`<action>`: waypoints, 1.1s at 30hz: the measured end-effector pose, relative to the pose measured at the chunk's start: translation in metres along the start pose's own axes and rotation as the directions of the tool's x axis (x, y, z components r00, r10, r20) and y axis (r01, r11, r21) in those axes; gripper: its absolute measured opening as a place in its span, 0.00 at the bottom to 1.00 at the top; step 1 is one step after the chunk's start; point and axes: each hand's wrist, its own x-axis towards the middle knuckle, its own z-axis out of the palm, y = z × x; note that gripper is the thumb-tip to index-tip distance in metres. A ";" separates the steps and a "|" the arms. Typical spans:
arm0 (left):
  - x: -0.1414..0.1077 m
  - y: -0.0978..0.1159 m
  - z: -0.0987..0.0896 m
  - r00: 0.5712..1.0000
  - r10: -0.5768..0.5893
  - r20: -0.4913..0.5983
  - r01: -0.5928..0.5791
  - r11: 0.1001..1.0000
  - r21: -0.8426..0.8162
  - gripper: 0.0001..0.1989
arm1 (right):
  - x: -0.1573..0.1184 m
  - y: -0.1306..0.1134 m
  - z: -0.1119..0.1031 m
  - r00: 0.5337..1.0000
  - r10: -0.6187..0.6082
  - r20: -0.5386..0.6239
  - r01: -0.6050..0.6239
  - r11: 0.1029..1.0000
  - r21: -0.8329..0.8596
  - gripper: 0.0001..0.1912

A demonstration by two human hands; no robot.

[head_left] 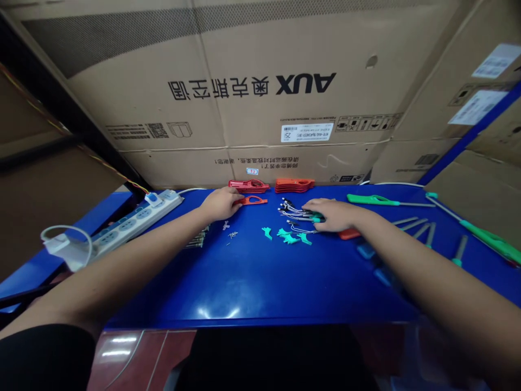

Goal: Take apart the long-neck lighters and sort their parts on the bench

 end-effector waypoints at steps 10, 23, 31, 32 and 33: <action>0.011 0.010 -0.008 0.998 0.030 -0.047 -0.036 0.990 -0.139 0.17 | -0.029 0.016 0.007 0.992 -0.064 -0.109 0.069 0.997 0.037 0.23; -0.021 0.133 -0.013 0.989 0.103 0.102 -0.040 0.868 -0.494 0.24 | 0.045 0.030 -0.033 0.923 0.149 -0.354 -0.202 0.972 -0.118 0.18; -0.022 0.095 -0.014 0.995 -0.083 0.062 0.099 0.928 -0.360 0.18 | 0.075 0.033 -0.027 0.913 0.164 -0.374 -0.228 0.965 -0.132 0.14; -0.020 0.081 -0.013 0.987 -0.142 0.071 0.157 0.937 -0.312 0.20 | 0.072 0.032 -0.028 0.911 0.150 -0.384 -0.213 0.969 -0.128 0.15; -0.018 0.068 -0.012 0.979 -0.187 0.081 0.202 0.939 -0.278 0.21 | 0.068 0.031 -0.030 0.908 0.133 -0.397 -0.197 0.972 -0.125 0.16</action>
